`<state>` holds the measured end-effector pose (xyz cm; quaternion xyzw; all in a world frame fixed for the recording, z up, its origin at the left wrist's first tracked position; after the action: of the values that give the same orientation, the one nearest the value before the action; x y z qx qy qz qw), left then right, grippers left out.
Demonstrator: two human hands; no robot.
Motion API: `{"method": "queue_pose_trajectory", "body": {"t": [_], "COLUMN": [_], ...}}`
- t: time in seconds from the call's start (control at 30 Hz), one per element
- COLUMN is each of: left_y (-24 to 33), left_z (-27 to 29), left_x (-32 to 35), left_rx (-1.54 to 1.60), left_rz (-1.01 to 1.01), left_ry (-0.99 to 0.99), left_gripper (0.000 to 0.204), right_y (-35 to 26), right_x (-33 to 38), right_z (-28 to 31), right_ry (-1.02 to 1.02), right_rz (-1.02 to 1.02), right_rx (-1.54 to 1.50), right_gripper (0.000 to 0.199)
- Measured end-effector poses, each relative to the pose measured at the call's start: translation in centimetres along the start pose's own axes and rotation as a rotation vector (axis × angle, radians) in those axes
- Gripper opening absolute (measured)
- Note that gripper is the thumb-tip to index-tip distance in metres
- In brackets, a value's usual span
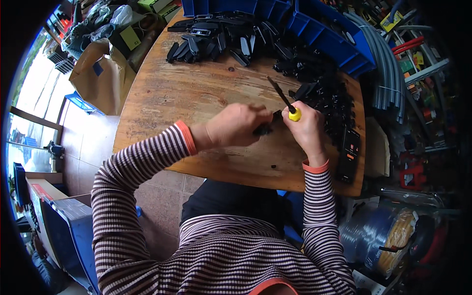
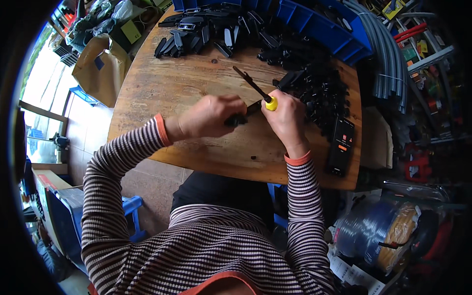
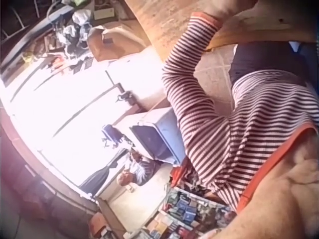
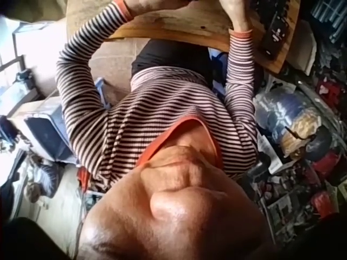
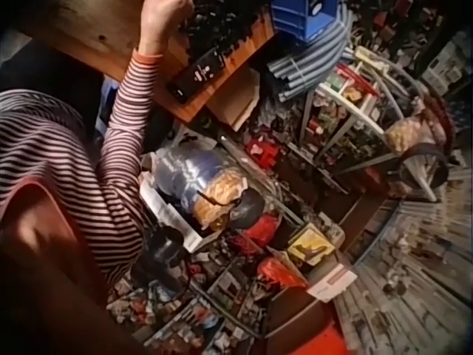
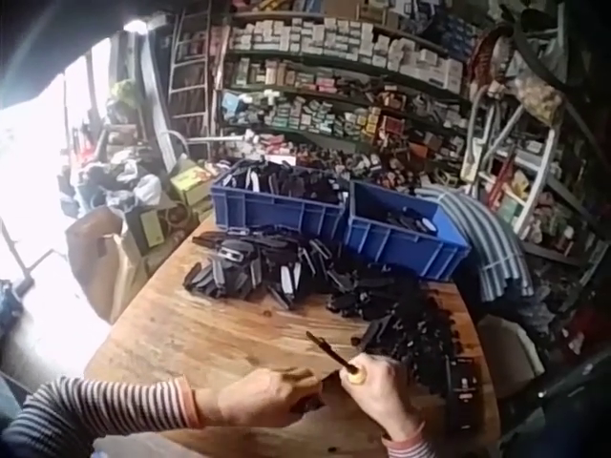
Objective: Assembling small black mechanical components using a screwdriver at a workbench.
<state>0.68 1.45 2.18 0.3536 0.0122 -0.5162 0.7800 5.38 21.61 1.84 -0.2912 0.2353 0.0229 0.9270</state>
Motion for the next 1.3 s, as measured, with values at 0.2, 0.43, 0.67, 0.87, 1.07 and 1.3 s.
{"method": "queue_pose_trajectory", "body": {"t": [0.2,0.43,0.67,0.87,1.07,1.3], "left_y": [0.2,0.2,0.1,-0.6,-3.1,-3.5], "left_z": [-3.0,-3.6,-3.1,-2.8,-2.0,5.7], "left_x": [0.9,1.5,1.2,-0.8,-6.0,-19.6], "left_rx": [0.021,0.000,0.008,-0.103,-0.257,0.057], "left_rz": [-0.184,-0.187,-0.183,-0.322,-0.534,-0.183], "left_ry": [0.051,0.038,-0.008,0.003,-0.115,0.424], "left_gripper": [0.033,0.038,0.039,0.040,0.042,0.029], "right_y": [-1.3,-1.2,-2.0,1.8,5.9,6.0], "right_x": [-0.8,-1.6,-2.6,-2.2,1.3,3.2], "right_z": [-0.3,0.3,-1.8,4.2,4.0,4.3], "right_ry": [-0.052,-0.179,0.310,0.285,-0.036,-0.076], "right_rz": [0.240,0.259,-0.180,-0.197,-0.092,-0.208], "right_rx": [0.172,0.124,-0.918,-0.428,0.207,0.174], "right_gripper": [0.014,0.014,0.014,0.009,0.020,0.024]}}
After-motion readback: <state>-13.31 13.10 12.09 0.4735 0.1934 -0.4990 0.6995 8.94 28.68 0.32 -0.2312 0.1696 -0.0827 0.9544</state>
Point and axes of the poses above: each hand's wrist, its own x-axis away from the middle knuckle, its own z-axis out of the back of the hand, y = z × x, the point moved 1 cm from there along -x, towards the middle knuckle, and after that the axes turned 5 degrees about y, right-handed, at the moved point
